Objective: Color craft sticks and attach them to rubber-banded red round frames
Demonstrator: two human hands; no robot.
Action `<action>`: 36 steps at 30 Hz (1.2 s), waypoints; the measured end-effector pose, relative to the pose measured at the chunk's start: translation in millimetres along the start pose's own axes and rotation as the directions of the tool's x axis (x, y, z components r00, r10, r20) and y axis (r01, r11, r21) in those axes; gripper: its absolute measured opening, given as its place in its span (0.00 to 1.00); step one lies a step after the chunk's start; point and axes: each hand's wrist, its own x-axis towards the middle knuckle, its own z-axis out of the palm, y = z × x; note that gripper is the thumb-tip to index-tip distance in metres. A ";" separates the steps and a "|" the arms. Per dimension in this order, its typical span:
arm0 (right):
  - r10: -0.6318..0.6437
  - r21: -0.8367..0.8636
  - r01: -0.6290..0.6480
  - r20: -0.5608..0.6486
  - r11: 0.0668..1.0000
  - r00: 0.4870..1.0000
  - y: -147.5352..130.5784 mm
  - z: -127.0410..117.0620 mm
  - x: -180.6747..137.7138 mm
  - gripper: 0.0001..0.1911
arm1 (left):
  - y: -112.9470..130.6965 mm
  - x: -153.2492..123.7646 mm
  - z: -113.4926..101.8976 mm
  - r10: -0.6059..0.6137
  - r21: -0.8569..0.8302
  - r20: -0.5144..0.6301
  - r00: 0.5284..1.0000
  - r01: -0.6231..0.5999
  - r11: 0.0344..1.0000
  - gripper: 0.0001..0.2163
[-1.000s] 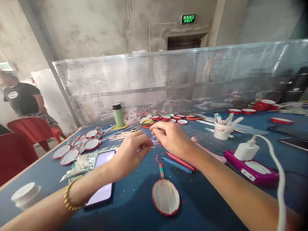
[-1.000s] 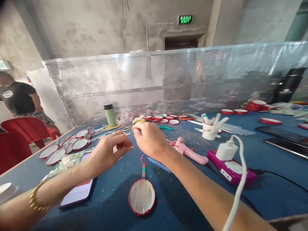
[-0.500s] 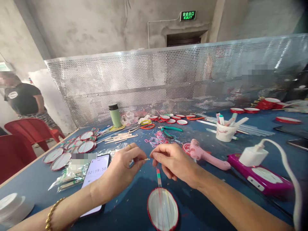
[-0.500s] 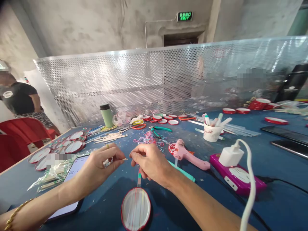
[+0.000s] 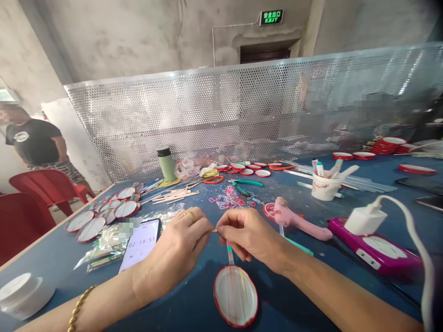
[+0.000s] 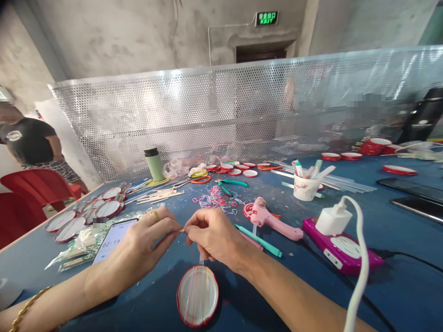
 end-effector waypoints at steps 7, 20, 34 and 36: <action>-0.011 -0.074 0.014 0.043 0.997 0.999 2.6 0.0 0.5 0.08 | -0.1 -2.0 -2.1 0.027 0.047 0.040 0.999 -0.029 0.998 0.12; -0.007 0.016 0.006 0.068 1.000 0.998 -6.2 6.1 -7.7 0.03 | 6.6 -1.9 -4.1 -0.002 -0.057 0.025 1.000 0.003 0.998 0.11; -0.612 -0.494 0.413 -0.357 0.765 0.706 -25.7 -40.7 -9.7 0.11 | -13.3 6.5 -8.2 -0.238 -0.212 0.091 0.967 0.252 0.944 0.07; -0.661 -0.573 0.399 -0.374 0.716 0.650 -30.1 -48.6 -15.1 0.10 | -14.8 6.1 -7.7 -0.271 -0.223 0.126 0.954 0.294 0.930 0.06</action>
